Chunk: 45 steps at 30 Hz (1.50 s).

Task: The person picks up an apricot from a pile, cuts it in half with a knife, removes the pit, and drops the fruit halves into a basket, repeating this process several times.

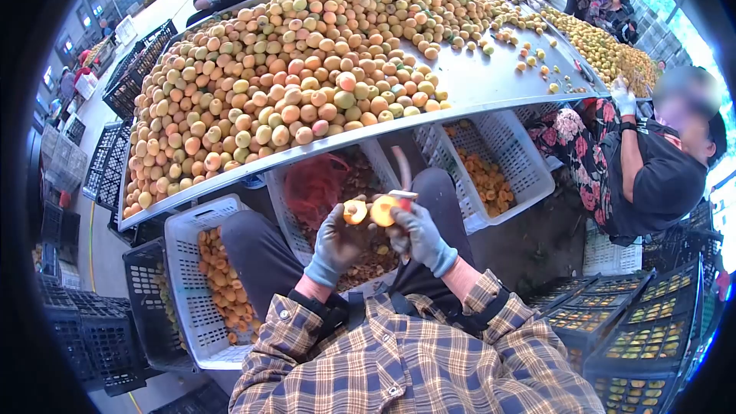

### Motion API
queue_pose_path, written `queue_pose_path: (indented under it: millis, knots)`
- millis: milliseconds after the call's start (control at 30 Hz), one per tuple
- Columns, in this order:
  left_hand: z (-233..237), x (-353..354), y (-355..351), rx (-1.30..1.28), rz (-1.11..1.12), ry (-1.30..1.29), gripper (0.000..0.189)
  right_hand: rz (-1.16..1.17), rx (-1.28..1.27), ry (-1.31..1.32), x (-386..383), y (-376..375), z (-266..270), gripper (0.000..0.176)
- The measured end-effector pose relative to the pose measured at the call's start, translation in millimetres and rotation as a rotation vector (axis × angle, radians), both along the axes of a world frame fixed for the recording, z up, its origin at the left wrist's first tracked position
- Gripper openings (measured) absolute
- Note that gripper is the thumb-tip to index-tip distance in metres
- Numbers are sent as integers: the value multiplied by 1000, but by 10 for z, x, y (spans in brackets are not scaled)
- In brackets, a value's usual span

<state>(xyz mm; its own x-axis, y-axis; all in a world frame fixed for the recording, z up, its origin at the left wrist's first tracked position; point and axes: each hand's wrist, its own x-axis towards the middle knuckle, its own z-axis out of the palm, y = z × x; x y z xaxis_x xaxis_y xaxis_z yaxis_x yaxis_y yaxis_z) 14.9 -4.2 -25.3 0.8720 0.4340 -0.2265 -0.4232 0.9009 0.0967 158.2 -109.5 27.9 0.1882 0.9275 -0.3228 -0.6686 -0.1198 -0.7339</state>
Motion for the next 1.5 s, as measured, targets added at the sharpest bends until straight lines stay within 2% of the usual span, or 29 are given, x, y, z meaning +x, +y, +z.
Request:
queue_pose_path:
  millis: [67,100,167,233,300,333,433,533,567,767,833,867,900,967,1033,1100,1167,1233,1267,1300,1367,1433,1467,1500]
  knots:
    - [-50,45,-41,-6,81,-21,43,166,-141,-189,-106,-11,89,33]
    - [-52,24,-47,-7,76,-18,43,227,-83,-256,-136,29,200,39]
    - [-56,-49,-40,-30,-33,-81,43,-2,-3,-91,-71,140,147,39]
    - [-22,-79,-39,-25,-67,-7,45,-106,140,-373,16,186,297,30]
    - [-61,-59,-45,40,-202,-108,49,-119,275,-432,92,261,286,24]
    - [84,-31,-108,125,-214,-33,52,-145,282,-428,78,286,317,22]
    - [130,-15,-168,100,-346,-44,54,-181,322,-344,-33,358,425,20]
    - [136,-2,-234,127,-358,132,56,-150,395,-173,-97,389,387,20]
    - [127,-13,-240,172,-362,199,56,-147,391,-170,-119,395,356,20]
    - [140,-24,-246,270,-349,195,56,-155,331,-300,-204,361,252,19]
    - [151,-33,-273,306,-332,234,56,-187,335,-171,-210,380,211,21]
    - [140,-35,-281,370,-291,240,56,-221,390,-13,-192,414,185,25]
    - [143,-27,-284,435,-249,244,56,-222,395,-9,-167,436,166,25]
    - [164,0,-312,449,-236,294,53,-244,261,126,-119,437,132,27]
    - [304,-13,-331,432,-169,332,51,-265,253,130,-153,446,128,28]
    - [144,-59,-259,303,-245,69,37,-292,194,296,-162,469,120,28]
    - [92,-33,-298,293,-222,165,42,-326,160,351,-144,471,137,29]
    - [69,-42,-260,190,-355,-25,49,-253,179,399,-152,455,171,29]
    - [59,-32,-284,168,-335,91,53,-198,206,376,-153,449,188,30]
    - [94,-47,-272,161,-369,73,52,-142,230,343,-140,436,187,28]
    - [162,-15,-264,82,-279,235,52,-80,291,254,-76,394,191,27]
    - [-64,-68,-156,222,-242,190,50,-2,362,-223,0,289,297,23]
    - [-99,-85,-109,300,-245,266,49,-49,265,-538,-39,299,301,17]
    - [-92,-120,-50,386,-243,349,48,16,218,-728,-48,247,289,13]
